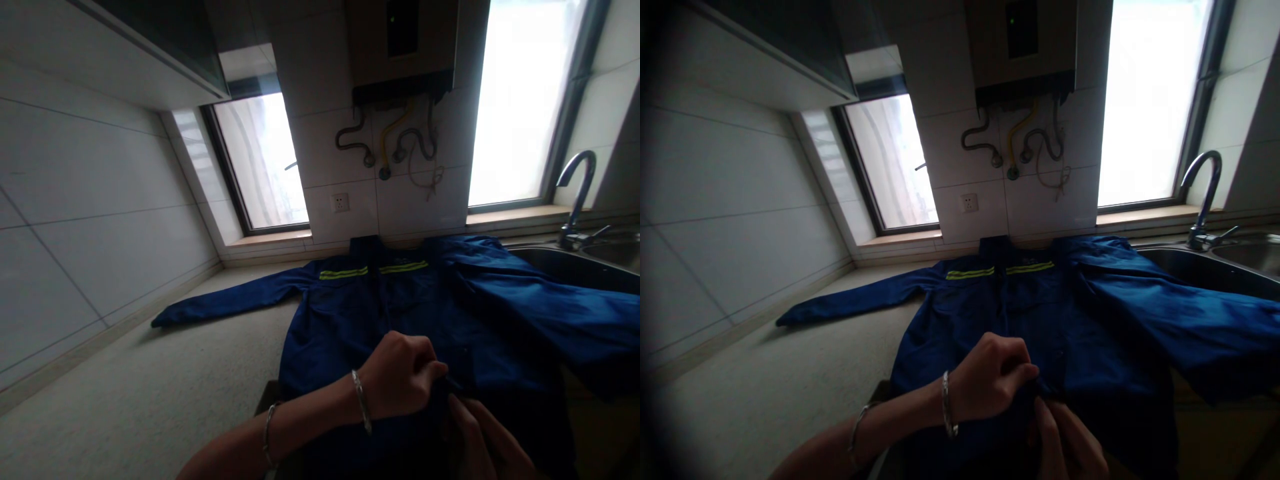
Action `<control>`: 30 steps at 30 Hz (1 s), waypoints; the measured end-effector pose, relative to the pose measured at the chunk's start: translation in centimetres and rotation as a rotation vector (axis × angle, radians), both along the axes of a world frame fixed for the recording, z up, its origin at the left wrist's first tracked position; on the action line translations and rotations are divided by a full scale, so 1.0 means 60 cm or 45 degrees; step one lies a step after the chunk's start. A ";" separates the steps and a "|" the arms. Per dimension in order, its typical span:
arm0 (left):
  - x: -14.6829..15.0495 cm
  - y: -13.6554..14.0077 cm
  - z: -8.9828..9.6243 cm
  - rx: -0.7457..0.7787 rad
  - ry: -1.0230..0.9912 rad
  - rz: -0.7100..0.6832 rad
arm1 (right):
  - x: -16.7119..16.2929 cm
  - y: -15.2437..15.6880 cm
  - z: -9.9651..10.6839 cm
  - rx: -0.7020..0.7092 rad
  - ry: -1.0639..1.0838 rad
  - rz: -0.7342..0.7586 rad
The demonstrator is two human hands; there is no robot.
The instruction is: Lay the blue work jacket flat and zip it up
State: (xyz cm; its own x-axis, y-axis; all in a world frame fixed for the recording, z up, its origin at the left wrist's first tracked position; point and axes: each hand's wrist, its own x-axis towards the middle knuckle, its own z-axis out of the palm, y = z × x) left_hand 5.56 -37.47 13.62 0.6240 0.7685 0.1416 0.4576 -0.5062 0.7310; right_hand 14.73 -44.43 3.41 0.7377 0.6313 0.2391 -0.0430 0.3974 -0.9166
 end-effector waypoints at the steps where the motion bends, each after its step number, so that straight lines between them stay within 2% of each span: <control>1: 0.002 -0.004 -0.001 0.083 0.022 0.002 | 0.001 0.001 0.002 0.001 0.000 -0.024; 5: 0.006 -0.002 -0.008 0.244 0.052 -0.020 | -0.001 0.003 0.011 0.002 -0.035 -0.065; 12: 0.004 0.009 -0.008 0.192 0.103 0.001 | -0.008 0.001 0.012 0.005 0.050 -0.083; 14: 0.005 0.009 -0.007 0.177 0.087 0.012 | -0.004 0.001 0.012 -0.043 0.051 -0.064; 18: 0.006 0.005 -0.005 0.079 -0.020 0.025 | 0.008 0.006 0.018 -0.209 -0.019 0.156; 22: -0.003 0.001 0.004 -0.023 -0.006 -0.074 | 0.021 0.016 0.012 -0.315 -0.098 0.273; 27: -0.019 0.022 0.012 -0.253 0.026 -0.259 | 0.017 0.013 0.004 -0.256 -0.117 0.268; 30: -0.021 0.038 0.012 -0.338 -0.017 -0.246 | 0.006 0.000 0.012 -0.212 -0.114 0.219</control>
